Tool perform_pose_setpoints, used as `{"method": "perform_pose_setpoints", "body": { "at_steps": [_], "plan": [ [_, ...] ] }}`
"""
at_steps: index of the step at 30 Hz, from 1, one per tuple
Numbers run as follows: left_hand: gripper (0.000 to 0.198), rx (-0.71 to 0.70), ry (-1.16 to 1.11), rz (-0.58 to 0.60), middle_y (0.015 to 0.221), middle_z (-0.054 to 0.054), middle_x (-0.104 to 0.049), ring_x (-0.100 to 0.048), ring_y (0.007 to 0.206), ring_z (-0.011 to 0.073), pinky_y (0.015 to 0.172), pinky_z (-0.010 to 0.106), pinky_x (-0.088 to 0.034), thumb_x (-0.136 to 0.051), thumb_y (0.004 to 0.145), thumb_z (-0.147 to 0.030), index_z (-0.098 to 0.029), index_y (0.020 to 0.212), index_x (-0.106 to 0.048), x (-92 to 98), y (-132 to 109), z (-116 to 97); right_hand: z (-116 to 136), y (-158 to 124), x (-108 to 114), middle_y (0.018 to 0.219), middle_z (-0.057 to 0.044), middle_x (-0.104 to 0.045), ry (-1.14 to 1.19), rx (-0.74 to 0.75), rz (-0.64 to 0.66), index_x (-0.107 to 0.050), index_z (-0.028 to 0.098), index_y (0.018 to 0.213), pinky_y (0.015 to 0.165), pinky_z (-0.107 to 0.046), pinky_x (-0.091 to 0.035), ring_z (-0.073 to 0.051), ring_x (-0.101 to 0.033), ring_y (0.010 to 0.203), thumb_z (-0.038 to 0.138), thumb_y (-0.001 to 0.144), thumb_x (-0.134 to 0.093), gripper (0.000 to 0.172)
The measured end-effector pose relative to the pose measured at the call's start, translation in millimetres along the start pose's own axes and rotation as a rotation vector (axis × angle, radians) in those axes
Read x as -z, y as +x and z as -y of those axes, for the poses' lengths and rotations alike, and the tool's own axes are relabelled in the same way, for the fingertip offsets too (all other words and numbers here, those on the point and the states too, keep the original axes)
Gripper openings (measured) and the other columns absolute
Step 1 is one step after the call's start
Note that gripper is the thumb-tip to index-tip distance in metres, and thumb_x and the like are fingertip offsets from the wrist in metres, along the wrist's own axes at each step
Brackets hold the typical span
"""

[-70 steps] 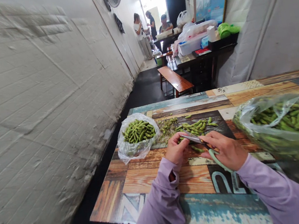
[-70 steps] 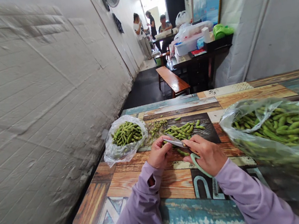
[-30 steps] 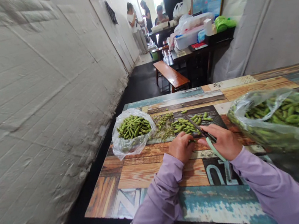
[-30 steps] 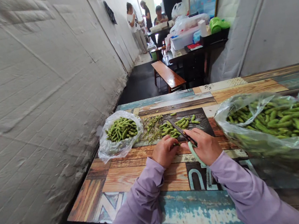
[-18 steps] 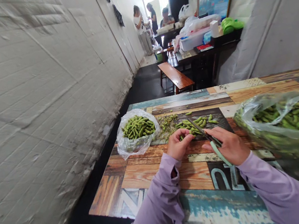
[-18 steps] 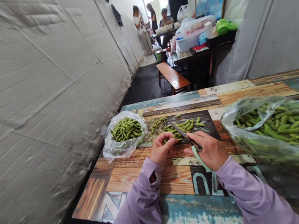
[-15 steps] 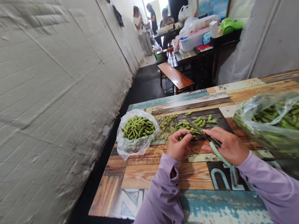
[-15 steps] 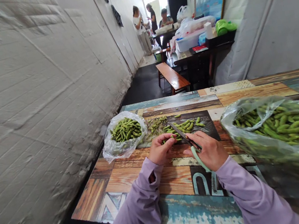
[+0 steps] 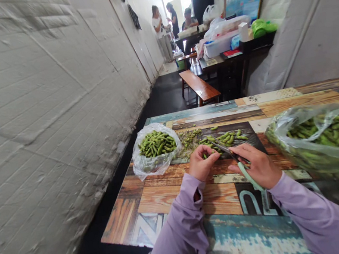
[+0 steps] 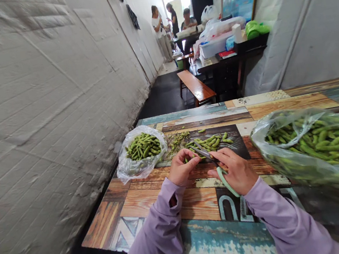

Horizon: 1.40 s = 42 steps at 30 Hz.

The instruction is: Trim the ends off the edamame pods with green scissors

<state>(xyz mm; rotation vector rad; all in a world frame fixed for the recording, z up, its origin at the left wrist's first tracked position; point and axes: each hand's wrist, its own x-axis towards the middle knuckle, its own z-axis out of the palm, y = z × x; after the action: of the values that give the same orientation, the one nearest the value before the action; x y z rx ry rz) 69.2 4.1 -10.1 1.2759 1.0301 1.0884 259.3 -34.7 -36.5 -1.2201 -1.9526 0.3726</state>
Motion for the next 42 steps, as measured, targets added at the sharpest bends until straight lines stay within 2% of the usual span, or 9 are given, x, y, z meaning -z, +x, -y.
{"method": "perform_pose_setpoints", "body": {
  "at_steps": [3, 9, 11, 14, 20, 25, 31, 37, 42],
  "plan": [
    [0.039, 0.039, -0.026, 0.034, 0.059, -0.004, -0.056, -0.037, 0.038, 0.0030, 0.040, 0.017, -0.028, -0.074, 0.060, -0.042, -0.016, 0.072, -0.049, -0.9, -0.9, -0.1, 0.2, 0.0, -0.1, 0.104, -0.008, -0.058, 0.001, 0.020, 0.015, -0.055, 0.022, 0.119, 0.070, -0.030, -0.054, -0.017, -0.061, 0.079, 0.037, 0.078, -0.063, 0.043],
    [0.035, 0.033, -0.031, 0.093, 0.067, 0.000, -0.059, -0.042, 0.044, 0.0042, 0.041, 0.018, -0.029, -0.066, 0.069, -0.045, -0.013, 0.080, -0.059, -1.8, -2.1, -0.2, -1.6, 0.5, 0.4, 0.102, -0.008, -0.059, -0.063, 0.062, -0.009, -0.056, 0.024, 0.119, 0.077, -0.034, -0.053, -0.021, -0.061, 0.089, 0.037, 0.077, -0.064, 0.045],
    [0.033, 0.063, -0.040, 0.144, 0.064, -0.001, -0.056, -0.041, 0.044, 0.0044, 0.041, 0.018, -0.027, -0.062, 0.072, -0.043, -0.013, 0.087, -0.060, -2.4, -2.5, -1.0, -1.9, 0.7, 0.8, 0.102, -0.008, -0.060, -0.077, 0.051, -0.016, -0.056, 0.023, 0.119, 0.077, -0.034, -0.053, -0.021, -0.060, 0.091, 0.037, 0.077, -0.063, 0.044],
    [0.026, 0.094, -0.042, 0.190, 0.056, -0.004, -0.049, -0.039, 0.044, 0.0049, 0.042, 0.017, -0.026, -0.058, 0.075, -0.037, -0.013, 0.086, -0.060, -3.3, -2.5, -3.0, -2.4, 0.9, 1.2, 0.104, -0.008, -0.060, -0.086, 0.035, -0.039, -0.056, 0.023, 0.120, 0.078, -0.034, -0.053, -0.021, -0.060, 0.092, 0.037, 0.078, -0.062, 0.044],
    [0.032, 0.040, -0.067, 0.149, 0.075, 0.003, -0.060, -0.043, 0.049, 0.0044, 0.043, 0.017, -0.029, -0.064, 0.070, -0.042, -0.012, 0.083, -0.064, -3.1, -1.5, -2.2, 0.2, 1.3, 1.0, 0.102, -0.008, -0.060, -0.088, 0.055, -0.029, -0.056, 0.023, 0.119, 0.078, -0.034, -0.053, -0.021, -0.061, 0.089, 0.036, 0.078, -0.063, 0.044],
    [0.039, 0.027, -0.047, 0.097, 0.071, 0.002, -0.062, -0.043, 0.047, 0.0045, 0.044, 0.018, -0.033, -0.068, 0.067, -0.047, -0.013, 0.087, -0.068, -2.6, -1.8, 1.7, 5.6, 1.4, 2.6, 0.103, -0.008, -0.059, -0.107, 0.054, 0.005, -0.055, 0.023, 0.120, 0.079, -0.035, -0.052, -0.021, -0.060, 0.092, 0.035, 0.079, -0.062, 0.044],
    [0.035, 0.012, -0.029, 0.040, 0.062, 0.000, -0.060, -0.044, 0.044, 0.0051, 0.044, 0.019, -0.035, -0.073, 0.063, -0.041, -0.012, 0.081, -0.067, -4.5, -1.7, 3.0, 7.3, 1.9, 4.6, 0.103, -0.008, -0.059, -0.155, 0.050, 0.032, -0.055, 0.023, 0.122, 0.081, -0.036, -0.052, -0.023, -0.059, 0.093, 0.036, 0.078, -0.062, 0.047],
    [0.032, 0.000, -0.027, 0.059, 0.066, 0.000, -0.061, -0.047, 0.045, 0.0053, 0.044, 0.019, -0.037, -0.074, 0.063, -0.040, -0.013, 0.077, -0.067, -3.6, -0.1, 9.9, 8.0, 1.6, 3.4, 0.104, -0.009, -0.059, -0.160, 0.072, 0.017, -0.055, 0.023, 0.122, 0.082, -0.038, -0.051, -0.024, -0.058, 0.095, 0.035, 0.077, -0.063, 0.048],
    [0.029, -0.024, 0.010, 0.083, 0.068, 0.001, -0.062, -0.048, 0.048, 0.0060, 0.046, 0.019, -0.040, -0.072, 0.065, -0.040, -0.013, 0.076, -0.069, -3.8, -1.9, 6.5, 8.9, 1.2, 3.4, 0.103, -0.009, -0.058, -0.157, 0.074, 0.024, -0.055, 0.023, 0.122, 0.081, -0.037, -0.050, -0.023, -0.058, 0.093, 0.035, 0.078, -0.062, 0.046]
  ]
}}
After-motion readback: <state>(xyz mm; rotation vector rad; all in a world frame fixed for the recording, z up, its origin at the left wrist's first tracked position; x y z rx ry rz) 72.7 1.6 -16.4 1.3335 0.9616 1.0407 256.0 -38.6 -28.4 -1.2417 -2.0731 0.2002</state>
